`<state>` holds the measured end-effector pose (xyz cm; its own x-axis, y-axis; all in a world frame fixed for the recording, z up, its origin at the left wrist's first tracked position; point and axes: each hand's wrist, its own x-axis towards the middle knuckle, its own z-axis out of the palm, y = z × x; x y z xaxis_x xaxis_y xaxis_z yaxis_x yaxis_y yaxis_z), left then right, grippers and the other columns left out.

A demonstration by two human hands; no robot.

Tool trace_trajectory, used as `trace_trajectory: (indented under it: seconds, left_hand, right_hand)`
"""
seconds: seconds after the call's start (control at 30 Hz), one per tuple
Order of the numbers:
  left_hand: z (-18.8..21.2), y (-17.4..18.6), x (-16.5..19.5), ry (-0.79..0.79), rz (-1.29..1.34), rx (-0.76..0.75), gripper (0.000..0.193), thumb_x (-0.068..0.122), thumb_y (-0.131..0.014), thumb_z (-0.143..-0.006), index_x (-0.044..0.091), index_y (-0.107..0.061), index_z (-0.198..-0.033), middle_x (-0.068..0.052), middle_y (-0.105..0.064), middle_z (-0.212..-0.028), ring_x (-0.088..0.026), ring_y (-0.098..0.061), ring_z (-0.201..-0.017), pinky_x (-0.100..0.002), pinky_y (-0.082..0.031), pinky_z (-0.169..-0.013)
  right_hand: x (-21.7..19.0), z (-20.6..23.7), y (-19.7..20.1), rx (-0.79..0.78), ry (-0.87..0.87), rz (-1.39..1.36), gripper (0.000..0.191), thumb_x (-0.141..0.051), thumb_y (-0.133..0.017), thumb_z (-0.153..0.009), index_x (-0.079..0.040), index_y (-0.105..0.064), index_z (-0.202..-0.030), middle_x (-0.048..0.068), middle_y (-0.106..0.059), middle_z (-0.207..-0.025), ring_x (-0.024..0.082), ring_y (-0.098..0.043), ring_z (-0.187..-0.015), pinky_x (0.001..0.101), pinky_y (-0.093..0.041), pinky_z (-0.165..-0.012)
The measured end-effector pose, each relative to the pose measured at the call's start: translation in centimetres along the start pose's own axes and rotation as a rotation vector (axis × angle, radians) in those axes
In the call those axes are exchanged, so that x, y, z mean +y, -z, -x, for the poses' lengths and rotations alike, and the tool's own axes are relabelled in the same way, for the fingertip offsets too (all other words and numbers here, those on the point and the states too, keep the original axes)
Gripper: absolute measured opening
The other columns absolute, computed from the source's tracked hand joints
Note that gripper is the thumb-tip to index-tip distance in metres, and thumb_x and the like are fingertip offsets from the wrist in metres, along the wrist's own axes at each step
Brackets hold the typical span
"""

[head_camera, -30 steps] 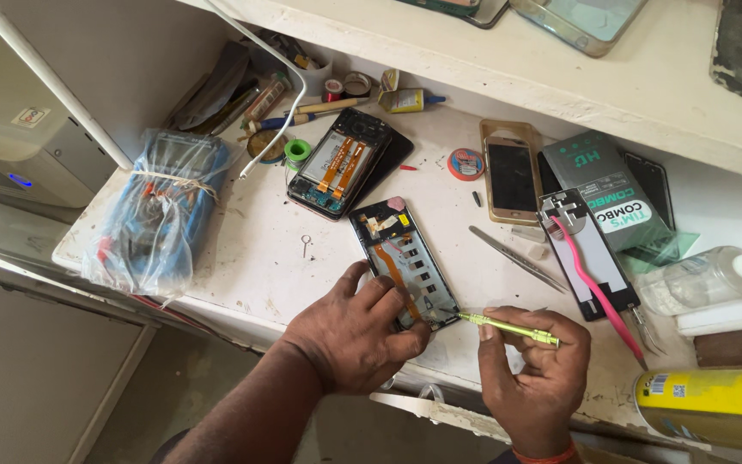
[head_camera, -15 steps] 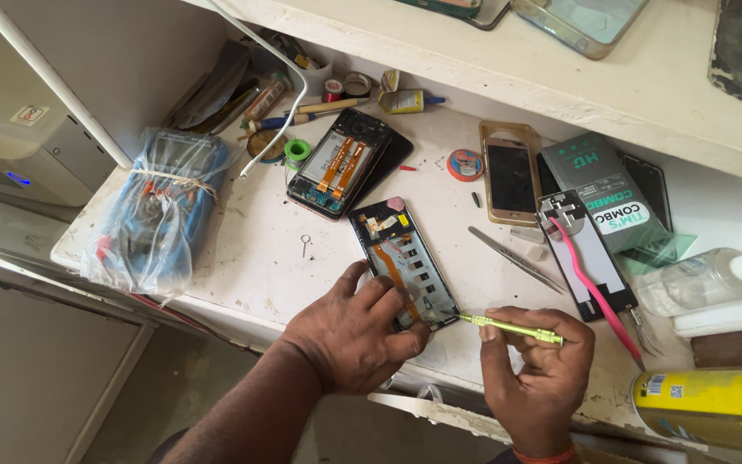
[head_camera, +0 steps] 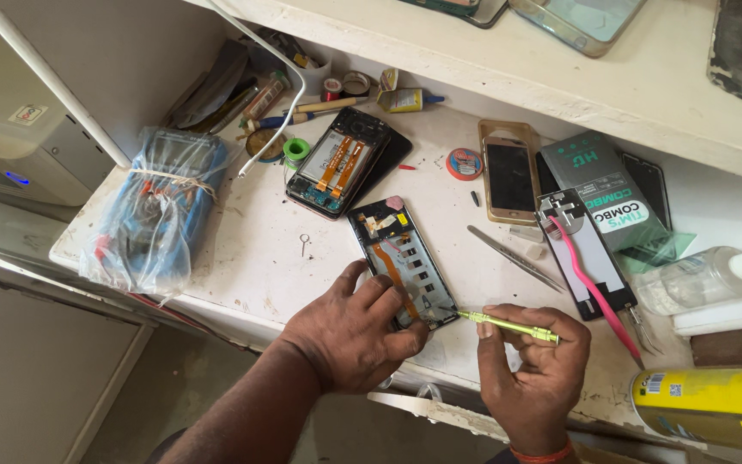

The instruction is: The person uses a screwdriver and tweezers to adjust small components on a disassembled smartphone chassis. The hands repeatedly switch between tools to manipulate connectors and parts on the device's internal frame.

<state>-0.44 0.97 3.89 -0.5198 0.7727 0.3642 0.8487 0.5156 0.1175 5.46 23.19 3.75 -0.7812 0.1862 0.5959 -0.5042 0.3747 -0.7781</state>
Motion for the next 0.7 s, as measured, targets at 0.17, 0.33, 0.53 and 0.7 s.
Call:
trace_trajectory:
  seconds: [0.17,0.33,0.53,0.7]
  left_hand:
    - [0.07,0.06,-0.03,-0.006,0.006,0.004,0.038,0.034,-0.065,-0.085,0.028,-0.061,-0.122,-0.016,-0.055,-0.12,-0.038,-0.056,-0.12,-0.072,-0.039,-0.107]
    - [0.05,0.03,-0.07,-0.005,0.005,0.001,0.037,0.034,-0.064,-0.086,0.029,-0.061,-0.122,-0.016,-0.055,-0.12,-0.038,-0.056,-0.12,-0.073,-0.038,-0.107]
    - [0.07,-0.05,-0.03,0.003,0.009,0.004,0.034,0.033,-0.062,-0.089,0.029,-0.061,-0.122,-0.016,-0.055,-0.121,-0.037,-0.055,-0.121,-0.072,-0.038,-0.108]
    - [0.06,-0.09,0.0,0.008,0.021,-0.029,0.033,0.035,-0.061,-0.09,0.029,-0.061,-0.123,-0.017,-0.054,-0.119,-0.038,-0.055,-0.121,-0.073,-0.037,-0.108]
  right_hand:
    - [-0.02,-0.04,0.03,-0.008,-0.006,0.007,0.05,0.016,-0.065,-0.09,0.002,-0.035,-0.127,0.023,-0.067,-0.112,0.021,-0.072,-0.104,0.0294,-0.064,-0.087]
    - [-0.04,-0.04,-0.09,-0.006,0.008,0.02,0.05,0.016,-0.065,-0.09,0.002,-0.035,-0.127,0.023,-0.066,-0.112,0.021,-0.072,-0.105,0.0295,-0.064,-0.087]
    - [-0.03,0.03,-0.25,0.006,0.026,0.041,0.05,0.017,-0.066,-0.089,0.002,-0.036,-0.126,0.022,-0.065,-0.112,0.021,-0.072,-0.104,0.0289,-0.064,-0.085]
    - [0.0,0.07,-0.15,-0.005,0.027,0.056,0.051,0.017,-0.065,-0.089,0.002,-0.035,-0.127,0.022,-0.066,-0.111,0.021,-0.072,-0.104,0.0288,-0.064,-0.085]
